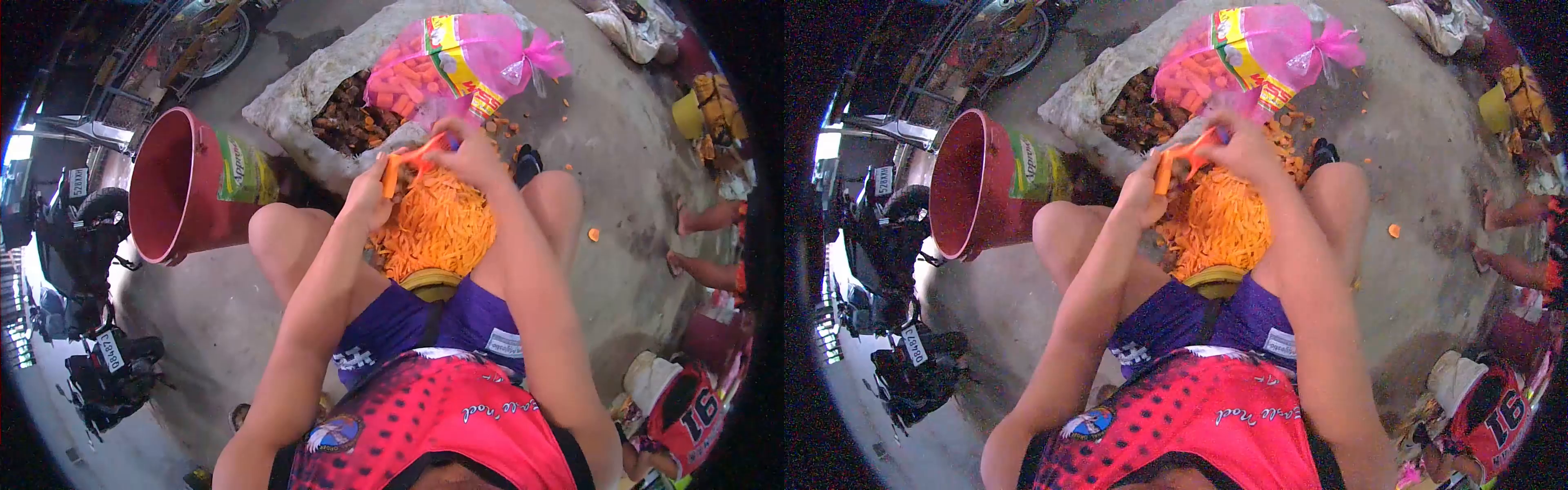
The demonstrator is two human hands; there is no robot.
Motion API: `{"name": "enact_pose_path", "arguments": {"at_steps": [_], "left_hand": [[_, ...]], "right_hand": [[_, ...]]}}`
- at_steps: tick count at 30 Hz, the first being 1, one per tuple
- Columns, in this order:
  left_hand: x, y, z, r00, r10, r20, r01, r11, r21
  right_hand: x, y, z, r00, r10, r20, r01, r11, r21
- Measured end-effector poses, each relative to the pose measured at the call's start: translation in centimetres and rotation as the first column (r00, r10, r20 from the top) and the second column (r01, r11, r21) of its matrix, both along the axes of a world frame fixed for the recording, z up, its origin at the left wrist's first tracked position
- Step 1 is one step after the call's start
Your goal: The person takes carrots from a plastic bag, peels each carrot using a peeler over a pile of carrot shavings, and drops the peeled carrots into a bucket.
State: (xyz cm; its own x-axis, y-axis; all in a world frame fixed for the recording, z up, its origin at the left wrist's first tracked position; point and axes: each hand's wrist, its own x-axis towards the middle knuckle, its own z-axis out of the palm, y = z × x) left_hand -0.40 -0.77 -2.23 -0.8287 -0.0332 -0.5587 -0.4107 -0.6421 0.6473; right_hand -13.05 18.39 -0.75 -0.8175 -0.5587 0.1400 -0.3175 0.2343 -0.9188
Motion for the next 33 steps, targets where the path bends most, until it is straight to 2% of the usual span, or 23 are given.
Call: {"name": "enact_pose_path", "arguments": {"at_steps": [1,4,5,7,8,9,10,12,13,15,16,17,20,23,26,27,30,31,33], "left_hand": [[-0.2,0.1,0.4,1.0,-0.002,-0.013,0.002,1.0,0.016],[-0.3,1.8,3.7,0.999,-0.001,0.045,-0.002,0.998,0.064],[0.0,1.8,3.4,0.999,-0.001,0.043,-0.001,0.999,0.033],[0.3,1.5,2.2,0.999,-0.004,0.036,0.005,0.999,-0.031],[0.3,0.9,1.3,1.0,-0.019,0.018,0.019,1.0,-0.009],[0.4,0.1,0.1,0.999,-0.032,-0.003,0.032,0.999,0.016],[0.2,-0.2,-0.5,0.999,-0.044,-0.028,0.045,0.998,0.042],[-0.4,1.7,2.8,0.998,0.017,0.059,-0.018,1.0,0.014],[-0.5,2.4,3.9,0.993,0.049,0.107,-0.049,0.999,-0.004],[0.0,1.2,1.6,0.999,-0.023,0.048,0.026,0.998,-0.065],[0.1,1.2,2.9,0.998,-0.061,0.019,0.063,0.993,-0.098],[0.1,2.2,4.1,0.996,0.016,0.085,-0.013,0.999,-0.039],[-0.1,0.0,-0.5,0.998,-0.03,-0.048,0.033,0.998,0.058],[-0.4,1.4,2.3,0.996,-0.004,0.092,0.006,1.0,-0.029],[0.2,1.9,3.5,0.998,-0.036,0.058,0.037,0.999,-0.018],[0.2,1.7,3.3,0.998,-0.021,0.056,0.022,1.0,-0.004],[-0.2,1.5,2.9,0.999,0.029,0.036,-0.031,0.998,0.054],[-0.5,1.8,3.3,0.999,0.022,0.038,-0.024,0.999,0.048],[-0.5,2.4,3.9,0.998,0.008,0.057,-0.01,0.999,0.033]], "right_hand": [[1.4,-0.1,-0.1,0.989,0.13,0.071,-0.131,0.991,0.001],[0.8,-0.2,-0.4,0.999,0.018,-0.044,-0.014,0.997,0.082],[-0.5,0.1,-0.2,0.997,-0.075,0.004,0.074,0.995,0.068],[-1.8,0.7,-0.2,0.99,-0.138,0.01,0.137,0.988,0.067],[-2.2,0.9,-0.1,0.985,-0.17,0.005,0.17,0.983,0.066],[-1.6,0.6,-0.8,0.996,-0.05,-0.069,0.055,0.996,0.065],[-0.2,0.2,-0.1,0.999,0.028,-0.035,-0.025,0.996,0.084],[2.7,-0.4,1.4,0.983,0.178,0.039,-0.182,0.977,0.114],[2.3,-0.7,0.7,0.989,0.138,-0.046,-0.135,0.989,0.068],[-0.2,0.0,0.7,0.997,-0.065,-0.043,0.07,0.99,0.124],[-1.3,0.3,0.7,0.985,-0.167,-0.047,0.172,0.973,0.151],[-2.1,0.5,0.7,0.987,-0.161,0.008,0.16,0.982,0.105],[0.9,-0.4,0.2,0.982,0.063,-0.175,-0.062,0.998,0.009],[1.8,-0.3,0.1,0.984,0.066,-0.167,-0.052,0.995,0.084],[-1.5,0.4,1.5,0.99,-0.138,-0.026,0.14,0.978,0.157],[-1.8,0.4,0.8,0.991,-0.135,0.009,0.133,0.984,0.117],[1.8,-0.1,1.6,0.979,0.183,-0.085,-0.183,0.983,0.011],[2.6,-0.6,0.6,0.973,0.219,-0.067,-0.216,0.975,0.044],[1.4,-0.4,1.6,0.983,0.177,0.051,-0.181,0.977,0.115]]}}
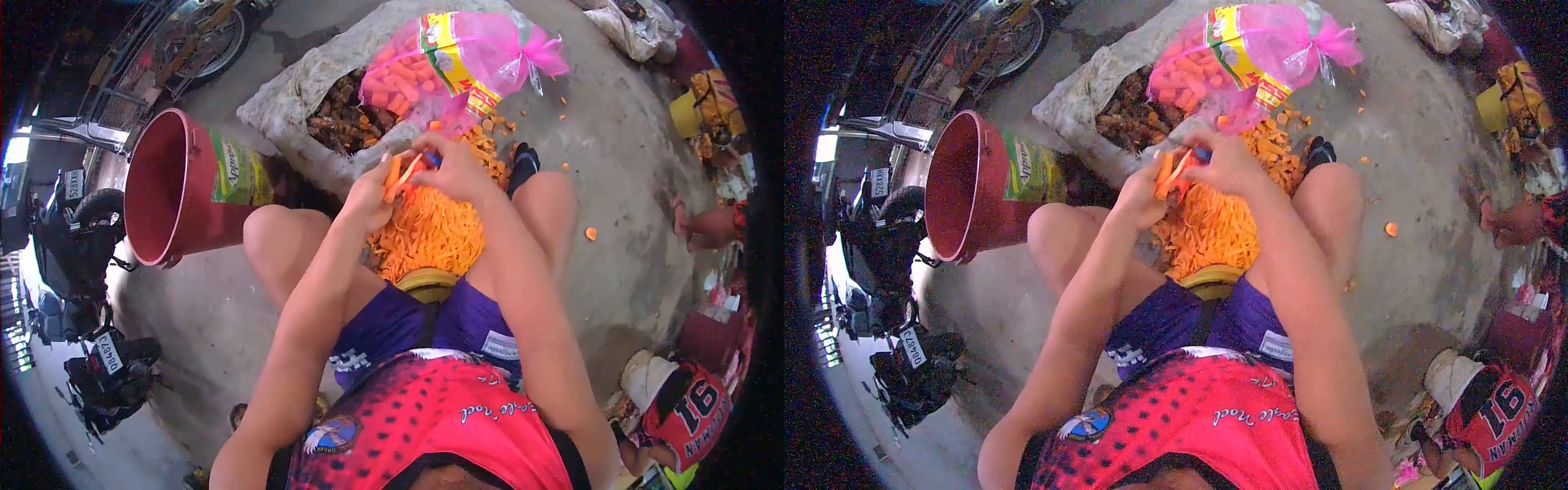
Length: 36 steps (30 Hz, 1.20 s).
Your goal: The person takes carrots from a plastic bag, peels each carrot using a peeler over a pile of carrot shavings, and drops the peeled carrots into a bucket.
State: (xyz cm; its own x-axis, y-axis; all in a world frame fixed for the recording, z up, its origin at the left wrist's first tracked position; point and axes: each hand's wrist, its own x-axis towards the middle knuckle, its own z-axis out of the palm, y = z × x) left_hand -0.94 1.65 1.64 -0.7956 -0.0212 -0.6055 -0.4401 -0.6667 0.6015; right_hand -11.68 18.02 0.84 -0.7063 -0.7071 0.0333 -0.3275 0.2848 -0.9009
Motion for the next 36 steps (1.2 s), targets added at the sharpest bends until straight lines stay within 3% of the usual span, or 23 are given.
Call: {"name": "enact_pose_path", "arguments": {"at_steps": [2,5,7,10,13,16,19,21,24,25,27,36], "left_hand": [[0.1,-4.4,-9.3,0.93,-0.103,-0.353,0.227,0.916,0.33],[-0.1,-4.9,-10.8,0.92,-0.108,-0.376,0.259,0.889,0.377],[-0.3,-2.1,-6.8,0.999,0.008,0.05,-0.006,0.999,-0.035],[-0.6,-1.0,-4.5,0.99,0.085,0.116,-0.07,0.989,-0.128],[-0.3,-1.4,-4.5,0.999,-0.009,-0.039,0.001,0.979,-0.205],[-0.7,-1.9,-5.0,0.992,-0.078,-0.095,0.053,0.969,-0.243],[-0.5,-1.6,-4.5,0.973,0.013,-0.23,-0.026,0.998,-0.056],[-0.4,-1.5,-3.6,0.989,0.003,-0.147,-0.011,0.999,-0.051],[-1.0,-0.6,-2.3,0.999,-0.011,-0.051,0.011,1.0,0.0],[-1.2,-0.3,-2.1,1.0,-0.016,-0.026,0.017,1.0,0.023],[-1.6,-0.7,-3.1,0.999,-0.029,-0.034,0.028,0.999,-0.021],[-1.8,-1.4,-3.9,0.993,0.007,-0.115,-0.012,0.999,-0.048]], "right_hand": [[-1.5,0.0,-1.1,0.991,-0.132,0.018,0.132,0.991,0.01],[-3.0,0.7,-0.7,0.987,-0.138,-0.083,0.125,0.982,-0.145],[-2.3,0.4,-1.5,0.991,-0.097,-0.088,0.088,0.992,-0.092],[-2.3,0.5,-1.1,0.998,-0.053,-0.038,0.051,0.998,-0.045],[-1.9,0.8,-0.2,1.0,-0.01,-0.02,0.01,1.0,-0.002],[-1.4,0.9,1.2,0.997,0.031,-0.066,-0.028,0.999,0.046],[-1.0,1.4,2.4,0.998,0.069,-0.006,-0.068,0.992,0.108],[-1.0,1.6,2.3,0.995,0.101,0.019,-0.102,0.99,0.095],[-0.7,1.5,1.4,0.986,0.106,-0.125,-0.099,0.993,0.057],[-0.9,1.5,1.2,0.992,0.099,-0.084,-0.094,0.994,0.062],[-1.5,1.6,0.9,0.996,0.087,0.001,-0.087,0.994,0.072],[-3.0,2.0,1.2,0.998,-0.058,0.036,0.056,0.997,0.046]]}}
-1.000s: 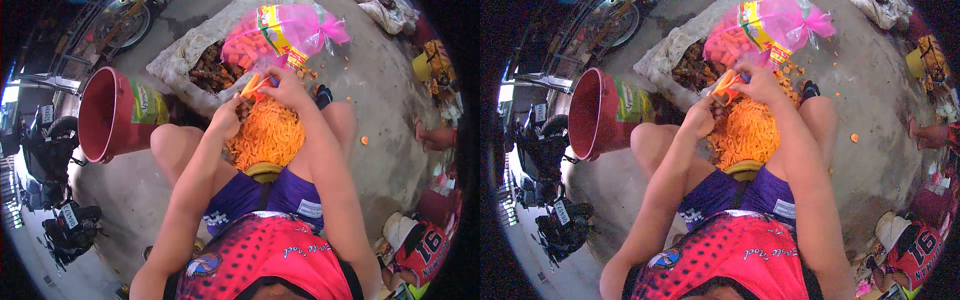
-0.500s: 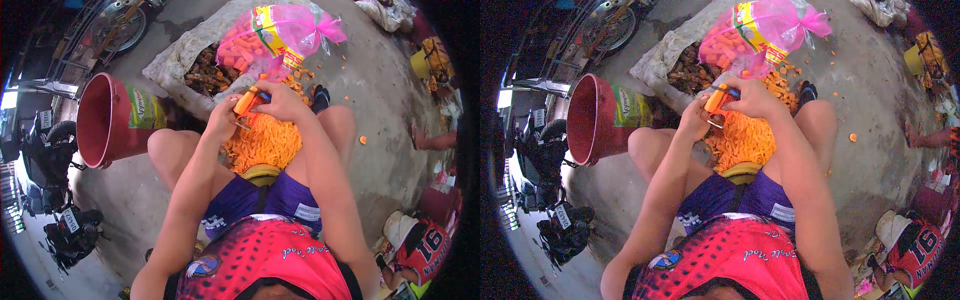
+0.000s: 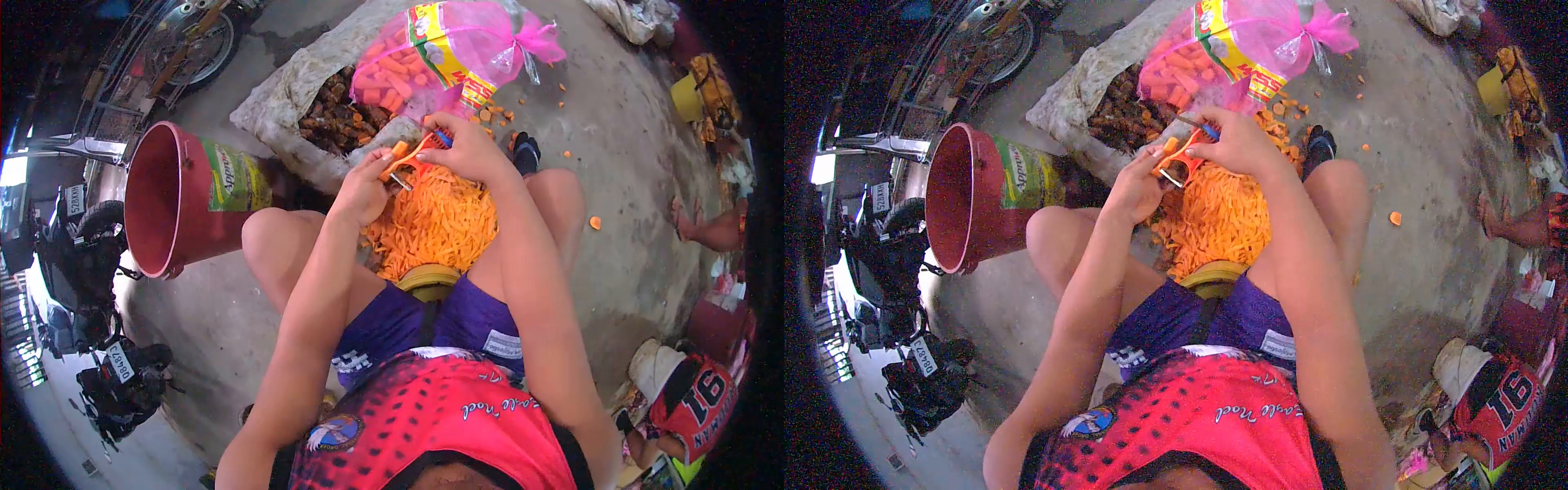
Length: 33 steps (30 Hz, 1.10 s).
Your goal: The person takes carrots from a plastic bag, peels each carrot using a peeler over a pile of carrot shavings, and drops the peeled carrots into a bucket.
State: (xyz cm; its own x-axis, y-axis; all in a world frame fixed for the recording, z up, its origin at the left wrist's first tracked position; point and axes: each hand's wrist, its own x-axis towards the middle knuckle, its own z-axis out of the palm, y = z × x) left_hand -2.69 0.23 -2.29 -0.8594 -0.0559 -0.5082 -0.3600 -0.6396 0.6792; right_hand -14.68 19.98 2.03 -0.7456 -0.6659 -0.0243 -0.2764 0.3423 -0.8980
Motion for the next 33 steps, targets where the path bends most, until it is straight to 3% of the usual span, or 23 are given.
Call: {"name": "enact_pose_path", "arguments": {"at_steps": [10,16,19,21,25,28,30,33], "left_hand": [[0.8,-0.4,1.5,0.996,-0.063,0.068,0.055,0.992,0.109],[0.0,1.2,2.6,0.988,0.14,0.07,-0.15,0.972,0.179],[0.3,0.3,-0.7,0.993,0.11,-0.031,-0.102,0.975,0.197],[0.5,0.6,-0.4,0.993,0.118,0.02,-0.12,0.979,0.163],[0.8,1.6,1.7,0.991,0.104,0.086,-0.11,0.992,0.063],[1.1,0.7,0.9,0.998,-0.025,0.065,0.021,0.998,0.062],[1.2,0.6,1.0,0.998,0.003,0.067,-0.007,0.998,0.066],[1.4,0.2,0.4,0.999,0.032,0.031,-0.035,0.992,0.119]], "right_hand": [[-0.7,-0.5,-1.4,0.999,-0.037,0.007,0.036,0.999,0.017],[0.9,-1.3,-0.7,0.999,0.05,0.013,-0.049,0.998,-0.05],[1.5,-1.7,-1.0,0.997,0.072,0.017,-0.071,0.996,-0.046],[1.4,-1.7,-1.4,0.998,0.07,0.001,-0.07,0.997,-0.042],[1.1,-1.6,-1.9,1.0,0.022,0.008,-0.022,1.0,-0.016],[-0.2,-1.1,-2.6,0.996,-0.08,-0.034,0.079,0.996,-0.036],[-1.1,-0.7,-2.9,0.972,-0.215,-0.091,0.212,0.977,-0.034],[-1.5,-0.7,-3.5,0.969,-0.209,-0.134,0.203,0.977,-0.057]]}}
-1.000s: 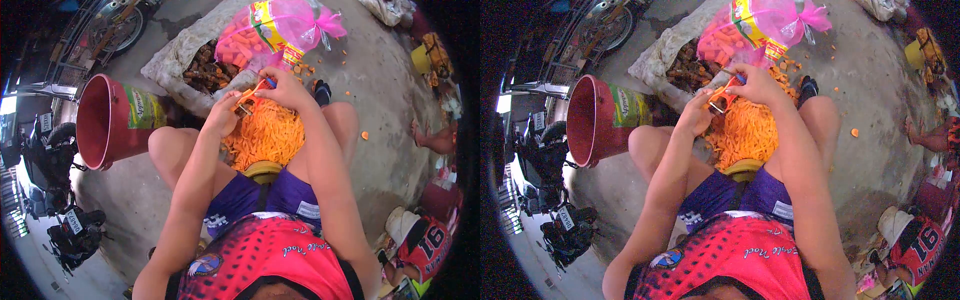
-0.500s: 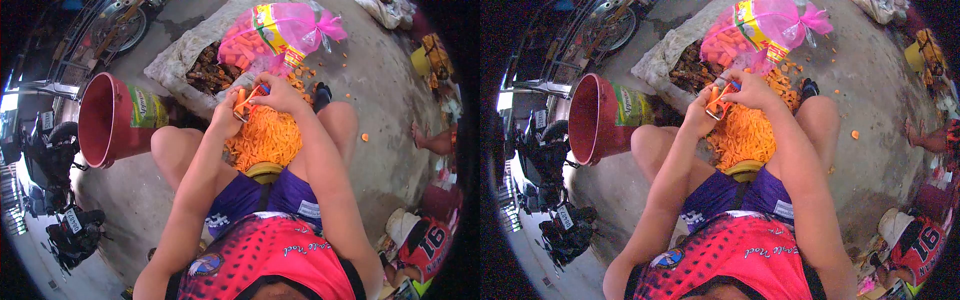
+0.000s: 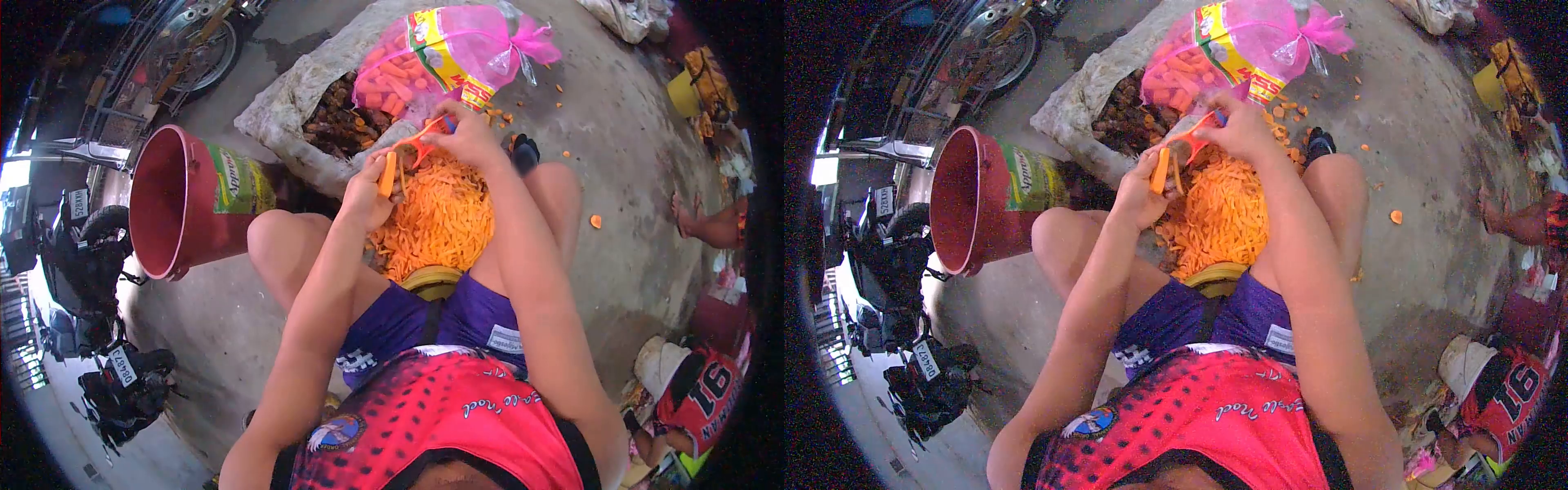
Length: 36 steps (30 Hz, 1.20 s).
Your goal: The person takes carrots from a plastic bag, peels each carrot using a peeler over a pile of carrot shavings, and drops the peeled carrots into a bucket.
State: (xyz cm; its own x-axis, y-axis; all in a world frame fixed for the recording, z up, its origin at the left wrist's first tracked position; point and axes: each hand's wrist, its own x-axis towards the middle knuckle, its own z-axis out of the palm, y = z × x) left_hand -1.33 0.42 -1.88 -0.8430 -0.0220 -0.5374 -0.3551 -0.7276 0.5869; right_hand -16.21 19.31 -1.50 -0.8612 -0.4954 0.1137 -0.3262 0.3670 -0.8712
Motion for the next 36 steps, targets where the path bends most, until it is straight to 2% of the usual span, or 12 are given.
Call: {"name": "enact_pose_path", "arguments": {"at_steps": [3,4,6,10,13,15,19,24,27,30,33,36], "left_hand": [[-0.8,0.6,0.0,0.993,0.1,0.07,-0.101,0.995,0.015],[-0.9,0.9,0.1,0.982,0.146,0.117,-0.148,0.989,0.005],[-0.2,0.2,-0.2,0.999,0.002,0.034,-0.003,1.0,0.022],[0.1,0.5,1.9,0.998,-0.025,0.062,0.025,1.0,0.007],[-0.3,-0.9,0.0,0.999,-0.039,-0.033,0.044,0.986,0.163],[-0.4,-1.1,-0.6,0.999,0.021,0.033,-0.022,0.999,0.049],[-0.7,0.2,1.7,0.975,0.139,0.173,-0.121,0.986,-0.114],[-1.4,-0.2,0.3,0.985,0.159,0.063,-0.142,0.966,-0.217],[-2.1,0.2,0.9,0.971,0.239,0.017,-0.226,0.936,-0.268],[-2.3,-0.2,1.0,0.96,0.278,0.024,-0.262,0.929,-0.262],[-3.0,-0.2,0.9,0.942,0.335,0.024,-0.319,0.914,-0.25],[-3.4,-0.2,0.8,0.926,0.377,0.005,-0.367,0.904,-0.219]], "right_hand": [[3.2,-1.2,1.5,0.968,0.246,0.048,-0.244,0.968,-0.059],[2.8,-1.1,1.5,0.975,0.207,0.081,-0.207,0.978,-0.014],[1.5,-0.7,1.0,0.981,0.123,0.151,-0.135,0.988,0.078],[-0.2,0.6,1.7,0.992,-0.124,-0.008,0.124,0.978,0.171],[0.6,0.3,1.0,0.999,-0.04,0.013,0.036,0.979,0.202],[1.2,0.0,1.1,0.99,-0.007,0.143,-0.03,0.967,0.252],[2.4,-0.4,0.6,0.979,0.075,0.19,-0.132,0.943,0.306],[3.1,-0.8,1.2,0.975,0.015,0.222,-0.127,0.854,0.504],[3.3,-0.9,1.4,0.993,-0.048,0.111,-0.02,0.838,0.546],[2.8,-0.9,-0.4,0.988,0.065,-0.139,-0.018,0.949,0.315],[3.7,-1.4,0.9,0.948,0.161,0.276,-0.184,0.981,0.06],[4.9,-2.5,2.9,0.82,0.187,0.54,-0.242,0.97,0.03]]}}
